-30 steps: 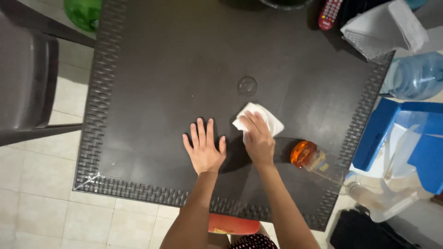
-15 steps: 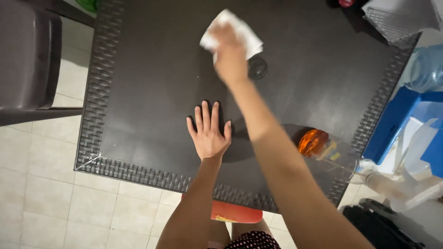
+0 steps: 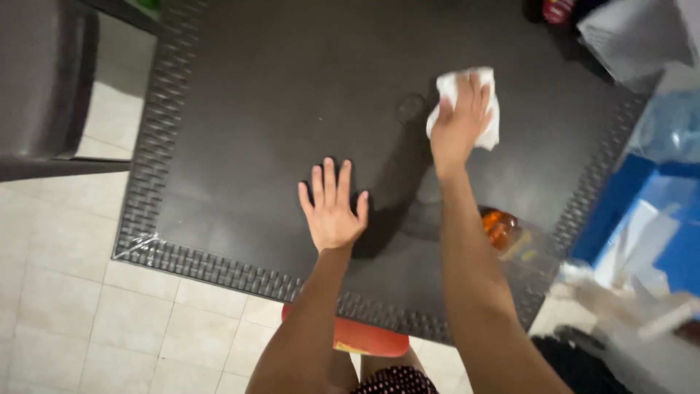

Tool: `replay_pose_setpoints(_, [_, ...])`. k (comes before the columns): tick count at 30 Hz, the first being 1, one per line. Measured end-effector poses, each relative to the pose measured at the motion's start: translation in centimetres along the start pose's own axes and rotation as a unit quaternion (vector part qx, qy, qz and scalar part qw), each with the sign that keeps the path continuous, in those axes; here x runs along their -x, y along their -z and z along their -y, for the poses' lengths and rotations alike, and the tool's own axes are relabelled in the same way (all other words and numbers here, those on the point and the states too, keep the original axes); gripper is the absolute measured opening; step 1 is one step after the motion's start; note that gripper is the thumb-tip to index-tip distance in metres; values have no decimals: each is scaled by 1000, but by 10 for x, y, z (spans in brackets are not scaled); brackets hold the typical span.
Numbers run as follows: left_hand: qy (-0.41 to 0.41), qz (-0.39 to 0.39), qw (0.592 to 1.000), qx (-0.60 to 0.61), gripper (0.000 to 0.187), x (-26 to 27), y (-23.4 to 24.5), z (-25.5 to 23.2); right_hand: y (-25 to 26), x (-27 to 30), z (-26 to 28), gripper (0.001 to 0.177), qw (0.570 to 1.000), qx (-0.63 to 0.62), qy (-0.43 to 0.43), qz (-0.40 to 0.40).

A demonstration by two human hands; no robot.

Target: Cleaning a plastic chair and a dining table with spray and a cloth.

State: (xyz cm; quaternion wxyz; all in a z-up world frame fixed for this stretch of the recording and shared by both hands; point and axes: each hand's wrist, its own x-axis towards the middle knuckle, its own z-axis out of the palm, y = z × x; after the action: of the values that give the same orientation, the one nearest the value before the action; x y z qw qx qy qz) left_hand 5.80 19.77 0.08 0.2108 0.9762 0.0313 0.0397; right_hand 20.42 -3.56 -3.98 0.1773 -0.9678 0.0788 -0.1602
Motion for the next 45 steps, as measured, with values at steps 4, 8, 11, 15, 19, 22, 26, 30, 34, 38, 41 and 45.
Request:
replay_pose_setpoints(4, [1, 13, 1000, 4, 64, 6, 1, 1, -45, -26, 59, 55, 995, -83, 50, 24])
replay_pose_setpoints(8, [-8, 10, 1000, -3, 66, 0, -3, 2, -26, 17, 127, 52, 976, -123, 158, 86])
replay_pose_setpoints(11, [-5, 22, 1000, -13, 66, 1, -2, 0, 43, 51, 125, 51, 967, -170, 105, 160])
replay_pose_setpoints(15, [-7, 28, 999, -28, 66, 0, 0, 0, 52, 73, 36, 49, 981, -115, 82, 130])
replay_pose_setpoints(19, [-8, 35, 999, -32, 66, 2, 1, -1, 55, 46, 2, 50, 998, -13, 1, 63])
replay_pose_setpoints(22, [-8, 40, 999, -36, 67, -2, 0, -2, 55, 38, 4, 50, 998, -16, -45, 49])
replay_pose_setpoints(26, [-7, 43, 999, -32, 69, 5, 2, -3, 54, 117, 12, 60, 995, 63, -15, 73])
replay_pose_setpoints(30, [-12, 35, 998, -42, 69, 5, -1, -1, 114, 204, 72, 56, 995, -2, -27, 99])
replay_pose_setpoints(34, [-25, 29, 998, -43, 69, 2, 1, -4, 143, 263, 62, 59, 990, -5, -18, 143])
replay_pose_setpoints(38, [-38, 17, 998, -44, 68, 7, -2, -5, 178, 293, 20, 61, 974, 3, 41, 222])
replay_pose_setpoints(41, [-46, 6, 997, -56, 67, 8, -9, 0, 190, 309, -8, 72, 974, 38, -13, 221])
replay_pose_setpoints(45, [-56, 9, 997, -47, 67, 9, -3, -4, 200, 343, -65, 72, 978, 92, -73, 171])
